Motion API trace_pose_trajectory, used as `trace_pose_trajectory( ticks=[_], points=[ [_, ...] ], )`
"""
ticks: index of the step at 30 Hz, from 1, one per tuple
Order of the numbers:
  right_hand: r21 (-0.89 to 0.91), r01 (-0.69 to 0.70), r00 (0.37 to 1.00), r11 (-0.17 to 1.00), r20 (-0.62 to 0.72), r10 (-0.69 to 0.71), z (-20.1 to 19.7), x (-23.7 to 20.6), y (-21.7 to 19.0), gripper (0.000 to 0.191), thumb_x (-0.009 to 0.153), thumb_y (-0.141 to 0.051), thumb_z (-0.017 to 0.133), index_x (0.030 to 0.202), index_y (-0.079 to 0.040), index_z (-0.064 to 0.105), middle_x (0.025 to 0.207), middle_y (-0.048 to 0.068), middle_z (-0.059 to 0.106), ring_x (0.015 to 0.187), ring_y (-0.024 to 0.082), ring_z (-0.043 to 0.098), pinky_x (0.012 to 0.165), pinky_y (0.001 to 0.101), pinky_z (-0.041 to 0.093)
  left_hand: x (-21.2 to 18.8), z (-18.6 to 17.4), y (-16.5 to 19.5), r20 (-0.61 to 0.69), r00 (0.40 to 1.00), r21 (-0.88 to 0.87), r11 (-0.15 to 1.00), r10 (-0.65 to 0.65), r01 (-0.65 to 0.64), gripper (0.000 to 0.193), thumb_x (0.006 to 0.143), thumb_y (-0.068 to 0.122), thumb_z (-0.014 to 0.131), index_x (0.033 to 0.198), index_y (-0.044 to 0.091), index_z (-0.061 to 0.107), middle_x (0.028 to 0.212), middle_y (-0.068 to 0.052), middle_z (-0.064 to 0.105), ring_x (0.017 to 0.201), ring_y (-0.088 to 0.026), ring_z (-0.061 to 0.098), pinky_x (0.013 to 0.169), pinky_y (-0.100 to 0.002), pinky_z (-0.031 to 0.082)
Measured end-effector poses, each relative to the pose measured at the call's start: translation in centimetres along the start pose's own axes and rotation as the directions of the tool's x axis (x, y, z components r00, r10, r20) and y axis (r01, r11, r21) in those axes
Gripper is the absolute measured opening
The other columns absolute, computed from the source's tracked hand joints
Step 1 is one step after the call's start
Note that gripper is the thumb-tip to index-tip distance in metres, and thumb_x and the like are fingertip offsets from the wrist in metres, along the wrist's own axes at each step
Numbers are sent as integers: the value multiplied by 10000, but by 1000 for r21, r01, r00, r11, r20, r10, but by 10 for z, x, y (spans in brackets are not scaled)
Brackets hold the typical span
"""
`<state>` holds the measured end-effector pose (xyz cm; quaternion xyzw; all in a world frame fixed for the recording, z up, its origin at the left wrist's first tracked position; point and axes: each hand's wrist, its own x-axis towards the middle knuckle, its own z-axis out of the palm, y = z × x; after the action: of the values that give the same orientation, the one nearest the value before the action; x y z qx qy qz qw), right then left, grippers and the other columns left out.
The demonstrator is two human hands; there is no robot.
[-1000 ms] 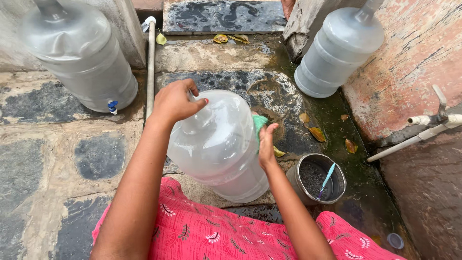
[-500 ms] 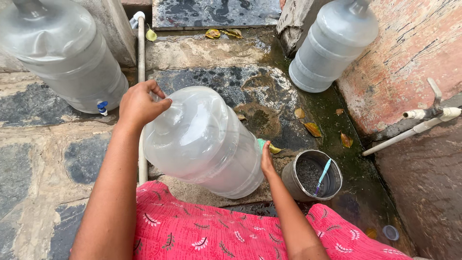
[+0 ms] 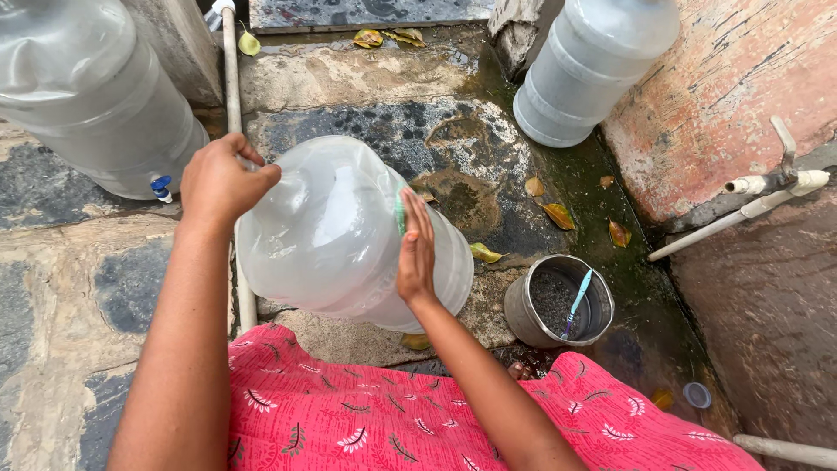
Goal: The person cleans a large plastic water dispenser by first scrubbing the neck with a toothbrush and then wiping the exterior with a sponge. The person uses water from a nearby bucket to rinse the tools during the process.
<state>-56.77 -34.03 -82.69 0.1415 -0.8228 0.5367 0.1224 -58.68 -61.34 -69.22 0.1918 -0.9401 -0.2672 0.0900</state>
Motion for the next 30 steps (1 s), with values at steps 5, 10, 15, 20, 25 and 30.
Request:
trace_pose_trajectory(
  ticks=[5, 10, 15, 20, 25, 30],
  points=[
    [39, -696, 711, 717, 179, 680, -47, 23, 100, 1090, 775, -825, -49, 1631, -227, 262, 1643, 169, 310, 1413, 391, 430, 1085, 625, 387, 3, -7, -4, 41, 999, -42, 999, 21, -19, 292, 709, 357, 840, 874, 143, 728, 887, -77, 738, 845, -293, 708, 748, -430, 529],
    [287, -850, 508, 442, 220, 833, -80, 14, 164, 1232, 676, -944, 25, 1629, -162, 8, 1701, 151, 33, 1556, 372, 111, 1204, 699, 161, 3, -1, 3, 57, 997, -27, 998, 55, -53, 302, 718, 356, 859, 878, 133, 732, 829, -95, 715, 800, -273, 705, 707, -426, 525],
    [368, -927, 226, 71, 397, 890, -82, -4, 185, 1396, 673, -1019, -22, 1607, -19, 255, 1653, 244, 294, 1524, 422, 256, 1200, 662, 181, 15, 5, 4, 57, 997, -31, 998, 51, -50, 297, 715, 363, 866, 870, 144, 739, 821, -93, 720, 797, -274, 708, 714, -427, 527],
    [568, -816, 215, -109, 473, 854, -77, -28, 197, 1491, 607, -1079, 48, 1574, 23, 317, 1629, 242, 364, 1504, 434, 315, 1186, 665, 202, 16, 15, 0, 55, 998, -9, 1000, 18, -17, 294, 707, 360, 862, 865, 143, 743, 851, -100, 756, 842, -286, 725, 770, -432, 543],
    [570, -820, 290, 48, 342, 893, -97, -21, 190, 1458, 583, -1060, 28, 1604, -39, 228, 1649, 230, 311, 1505, 431, 303, 1182, 682, 216, 11, 26, -4, 66, 996, 26, 998, -64, 62, 312, 715, 386, 859, 869, 135, 756, 892, -116, 763, 890, -311, 728, 839, -437, 544],
    [323, -805, 545, 498, 69, 836, -85, 6, 131, 1238, 629, -943, 48, 1630, -218, -30, 1695, 140, 125, 1534, 402, 149, 1174, 706, 133, 7, 36, -2, 27, 996, 62, 994, -89, 87, 325, 766, 399, 796, 916, 114, 752, 970, -158, 751, 951, -366, 704, 853, -469, 538]
  ],
)
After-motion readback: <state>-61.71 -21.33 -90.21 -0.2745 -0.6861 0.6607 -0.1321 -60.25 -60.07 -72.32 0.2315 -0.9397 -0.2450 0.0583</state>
